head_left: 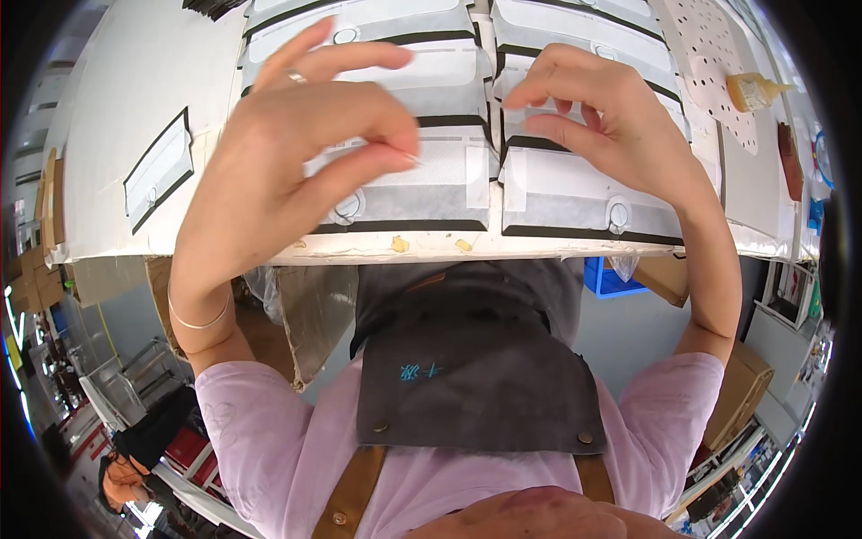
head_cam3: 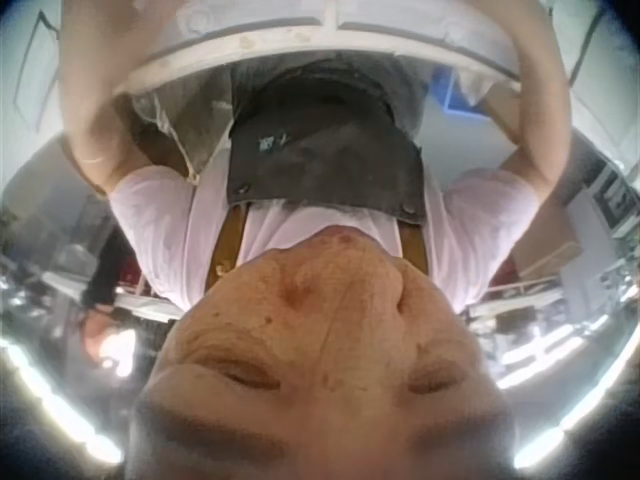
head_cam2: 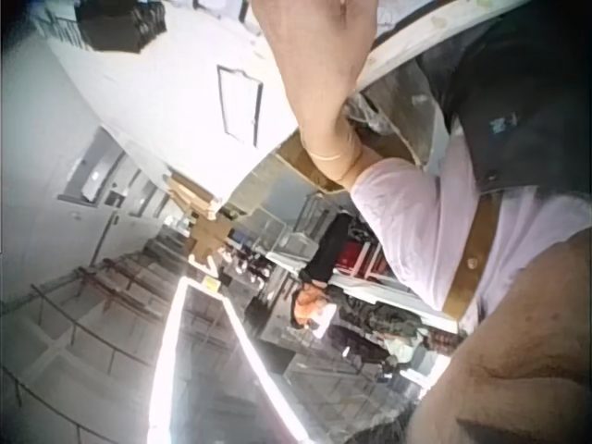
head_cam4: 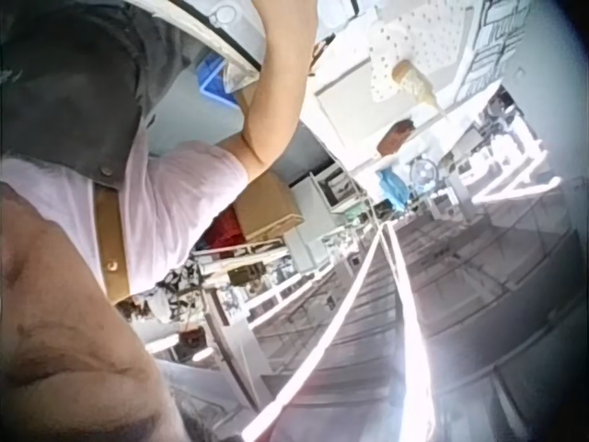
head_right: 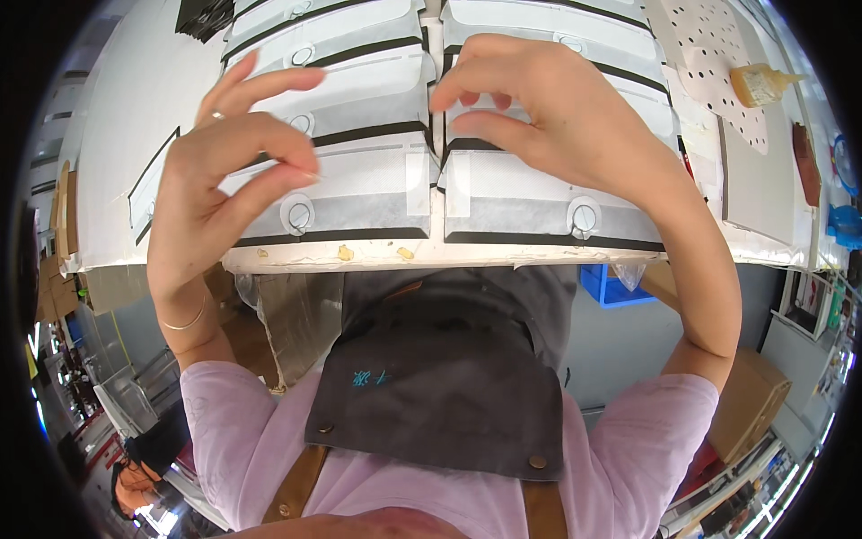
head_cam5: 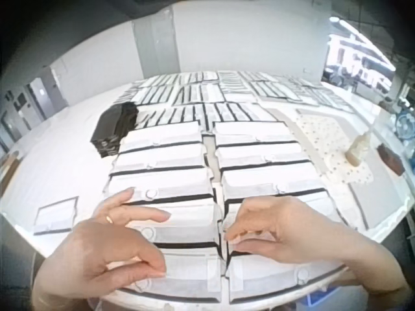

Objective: The person applies adhesive from a squeeze bottle onto white rectangular components arranged on a workbench, then places small white strips over the adhesive lines and presses them down. The process is repeated across multiple components in a systematic manner.

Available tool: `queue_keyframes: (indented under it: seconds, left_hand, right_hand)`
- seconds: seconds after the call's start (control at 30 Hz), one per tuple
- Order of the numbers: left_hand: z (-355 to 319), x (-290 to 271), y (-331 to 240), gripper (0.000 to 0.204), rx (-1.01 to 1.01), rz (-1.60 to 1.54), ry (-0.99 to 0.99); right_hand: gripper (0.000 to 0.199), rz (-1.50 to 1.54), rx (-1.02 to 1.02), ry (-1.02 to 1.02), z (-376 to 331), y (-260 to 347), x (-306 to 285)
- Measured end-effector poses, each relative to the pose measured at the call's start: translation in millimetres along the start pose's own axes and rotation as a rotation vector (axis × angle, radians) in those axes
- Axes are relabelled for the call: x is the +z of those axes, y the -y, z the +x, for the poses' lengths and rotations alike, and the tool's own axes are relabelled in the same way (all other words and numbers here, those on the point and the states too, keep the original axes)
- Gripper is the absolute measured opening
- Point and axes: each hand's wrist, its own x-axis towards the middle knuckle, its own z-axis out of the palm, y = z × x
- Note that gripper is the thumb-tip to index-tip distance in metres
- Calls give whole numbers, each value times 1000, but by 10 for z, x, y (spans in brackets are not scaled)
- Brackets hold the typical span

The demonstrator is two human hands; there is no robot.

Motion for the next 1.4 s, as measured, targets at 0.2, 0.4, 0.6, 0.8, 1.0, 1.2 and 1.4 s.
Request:
queue_keyframes:
  seconds: [0.2,0.4,0.6,0.8,1.0,1.2,1.4]
  left_hand:
    - [-433,-92,-5,9,-163,66,-13]
    - [-578,-70,46,7,-217,22,-66]
    - [-509,149,119,10,-465,-449,-188]
    - [-390,348,174,34,-541,-838,-124]
    - [-210,445,136,35,-518,-910,-115]
    - [-298,499,177,16,-556,-887,-166]
    - [-394,525,204,16,-562,-893,-220]
  right_hand:
    - [7,57,25,68,130,94,81]
    - [11,13,91,28,311,-65,222]
    - [16,275,203,327,255,108,22]
    - [16,113,50,584,-100,455,-370]
    - [18,-69,147,26,136,157,170]
    - [17,-102,69,-13,304,-30,347]
    - [16,314,261,291,127,396,-216]
